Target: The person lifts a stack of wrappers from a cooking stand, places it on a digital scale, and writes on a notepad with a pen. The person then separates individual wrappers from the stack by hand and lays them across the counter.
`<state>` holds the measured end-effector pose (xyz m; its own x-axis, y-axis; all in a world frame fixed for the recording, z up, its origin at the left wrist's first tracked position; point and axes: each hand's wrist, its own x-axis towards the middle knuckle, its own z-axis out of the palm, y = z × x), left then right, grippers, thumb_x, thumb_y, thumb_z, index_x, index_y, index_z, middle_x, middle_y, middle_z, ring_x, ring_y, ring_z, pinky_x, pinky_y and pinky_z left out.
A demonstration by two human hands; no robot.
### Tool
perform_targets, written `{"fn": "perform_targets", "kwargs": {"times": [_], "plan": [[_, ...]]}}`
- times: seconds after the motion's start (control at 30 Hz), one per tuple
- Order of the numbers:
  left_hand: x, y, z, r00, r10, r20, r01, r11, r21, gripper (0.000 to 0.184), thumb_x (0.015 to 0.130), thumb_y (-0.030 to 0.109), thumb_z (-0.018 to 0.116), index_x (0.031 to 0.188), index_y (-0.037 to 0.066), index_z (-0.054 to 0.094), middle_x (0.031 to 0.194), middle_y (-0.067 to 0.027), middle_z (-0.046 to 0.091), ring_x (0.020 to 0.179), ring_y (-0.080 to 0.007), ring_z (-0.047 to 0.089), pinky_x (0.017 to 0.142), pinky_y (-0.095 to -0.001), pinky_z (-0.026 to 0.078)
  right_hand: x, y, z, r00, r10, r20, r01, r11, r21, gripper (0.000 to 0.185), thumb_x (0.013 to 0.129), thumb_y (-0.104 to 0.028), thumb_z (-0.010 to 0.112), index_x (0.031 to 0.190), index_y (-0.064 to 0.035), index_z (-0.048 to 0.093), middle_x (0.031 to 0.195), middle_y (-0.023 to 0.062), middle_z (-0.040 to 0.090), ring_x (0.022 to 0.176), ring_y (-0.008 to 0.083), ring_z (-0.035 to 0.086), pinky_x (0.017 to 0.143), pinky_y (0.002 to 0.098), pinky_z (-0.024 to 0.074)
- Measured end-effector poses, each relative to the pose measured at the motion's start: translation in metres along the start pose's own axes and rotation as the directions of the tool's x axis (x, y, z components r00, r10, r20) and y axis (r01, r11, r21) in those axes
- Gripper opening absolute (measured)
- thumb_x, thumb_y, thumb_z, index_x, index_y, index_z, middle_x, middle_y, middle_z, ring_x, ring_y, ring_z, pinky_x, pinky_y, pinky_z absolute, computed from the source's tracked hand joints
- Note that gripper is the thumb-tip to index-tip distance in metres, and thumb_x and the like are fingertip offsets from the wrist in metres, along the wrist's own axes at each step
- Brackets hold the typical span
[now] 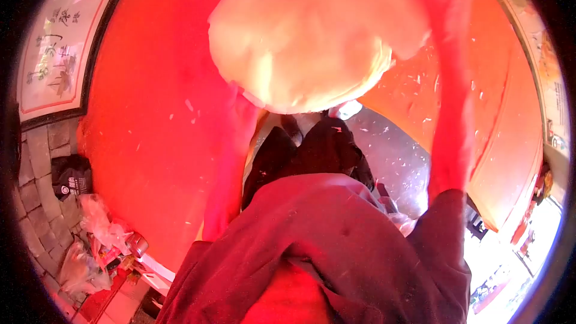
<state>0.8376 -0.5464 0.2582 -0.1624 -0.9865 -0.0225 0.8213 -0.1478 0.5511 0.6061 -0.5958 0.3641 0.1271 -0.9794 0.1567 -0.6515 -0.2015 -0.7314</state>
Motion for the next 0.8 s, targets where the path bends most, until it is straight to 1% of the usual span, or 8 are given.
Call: {"fn": "perform_targets", "kwargs": {"times": [0.3, 0.57, 0.6, 0.63, 0.67, 0.73, 0.77, 0.8], "plan": [[0.018, -0.016, 0.017, 0.993, 0.048, -0.104, -0.038, 0.995, 0.095, 0.026, 0.095, 0.011, 0.059, 0.119, 0.002, 0.056, 0.115, -0.0111, 0.062, 0.105, -0.0223, 0.061, 0.088, -0.0357, 0.052, 0.032, 0.006, -0.028, 0.959, 0.076, 0.273, -0.144, 0.961, 0.236, 0.039, 0.083, -0.023, 0.07, 0.118, -0.0072, 0.063, 0.104, 0.0077, 0.067, 0.092, 0.021, 0.061, 0.08, 0.0358, 0.0517], [0.026, -0.011, 0.028, 0.985, 0.005, -0.172, 0.037, 0.971, 0.236, 0.029, 0.095, 0.013, 0.059, 0.121, 0.001, 0.054, 0.117, -0.0117, 0.061, 0.106, -0.0228, 0.06, 0.088, -0.0357, 0.052, 0.036, 0.013, -0.04, 0.874, 0.141, 0.465, -0.367, 0.819, 0.441, 0.047, 0.085, -0.023, 0.072, 0.128, -0.0077, 0.061, 0.111, 0.0051, 0.067, 0.105, 0.0169, 0.062, 0.089, 0.0321, 0.0535], [0.027, -0.008, 0.028, 0.984, 0.004, -0.178, 0.041, 0.967, 0.251, 0.029, 0.095, 0.013, 0.059, 0.122, 0.001, 0.053, 0.117, -0.0118, 0.061, 0.106, -0.0228, 0.06, 0.088, -0.0357, 0.052, 0.039, -0.003, -0.022, 0.885, 0.088, 0.458, -0.171, 0.975, 0.145, 0.05, 0.083, -0.019, 0.074, 0.13, -0.0083, 0.06, 0.106, 0.0047, 0.068, 0.098, 0.015, 0.063, 0.086, 0.0305, 0.0546], [0.025, -0.006, 0.028, 0.982, 0.003, -0.189, 0.048, 0.964, 0.262, 0.03, 0.095, 0.013, 0.059, 0.122, 0.001, 0.053, 0.117, -0.0119, 0.061, 0.106, -0.0229, 0.06, 0.088, -0.0357, 0.052, 0.031, 0.0, -0.005, 0.929, -0.105, 0.355, 0.027, 0.975, 0.219, 0.051, 0.082, -0.016, 0.075, 0.13, -0.0072, 0.06, 0.102, 0.0068, 0.07, 0.09, 0.0165, 0.066, 0.081, 0.0299, 0.056], [0.025, -0.004, 0.026, 0.98, 0.007, -0.199, 0.048, 0.961, 0.272, 0.03, 0.095, 0.013, 0.059, 0.122, 0.001, 0.053, 0.117, -0.012, 0.061, 0.106, -0.023, 0.06, 0.088, -0.0357, 0.052, 0.032, 0.001, -0.001, 0.926, -0.029, 0.376, -0.071, 0.966, 0.25, 0.049, 0.083, -0.016, 0.074, 0.13, -0.0073, 0.06, 0.101, 0.0076, 0.07, 0.089, 0.0169, 0.067, 0.08, 0.0302, 0.0562], [0.017, -0.001, 0.023, 0.971, 0.021, -0.237, 0.048, 0.958, 0.282, 0.031, 0.095, 0.013, 0.059, 0.123, 0.001, 0.053, 0.118, -0.0121, 0.06, 0.107, -0.0231, 0.06, 0.088, -0.0357, 0.052, 0.032, 0.007, 0.003, 0.888, 0.118, 0.444, -0.269, 0.917, 0.294, 0.046, 0.085, -0.015, 0.072, 0.129, -0.0074, 0.06, 0.1, 0.0092, 0.072, 0.085, 0.0178, 0.069, 0.077, 0.0308, 0.0567], [0.013, 0.0, 0.022, 0.967, 0.027, -0.254, 0.049, 0.956, 0.288, 0.031, 0.096, 0.014, 0.059, 0.123, 0.001, 0.052, 0.118, -0.0122, 0.06, 0.107, -0.0232, 0.06, 0.089, -0.0357, 0.052, 0.034, 0.012, 0.005, 0.921, 0.114, 0.372, -0.25, 0.907, 0.34, 0.038, 0.088, -0.015, 0.068, 0.125, -0.0071, 0.063, 0.095, 0.0106, 0.073, 0.082, 0.0193, 0.07, 0.076, 0.0325, 0.0568], [0.012, 0.001, 0.022, 0.964, 0.03, -0.265, 0.051, 0.954, 0.295, 0.032, 0.096, 0.014, 0.059, 0.124, 0.001, 0.052, 0.118, -0.0123, 0.06, 0.107, -0.0232, 0.06, 0.089, -0.0357, 0.052, 0.033, 0.01, 0.008, 0.937, 0.116, 0.329, -0.219, 0.93, 0.297, 0.036, 0.087, -0.015, 0.066, 0.122, -0.0066, 0.064, 0.094, 0.0125, 0.073, 0.08, 0.0207, 0.07, 0.073, 0.0333, 0.0566]]}}
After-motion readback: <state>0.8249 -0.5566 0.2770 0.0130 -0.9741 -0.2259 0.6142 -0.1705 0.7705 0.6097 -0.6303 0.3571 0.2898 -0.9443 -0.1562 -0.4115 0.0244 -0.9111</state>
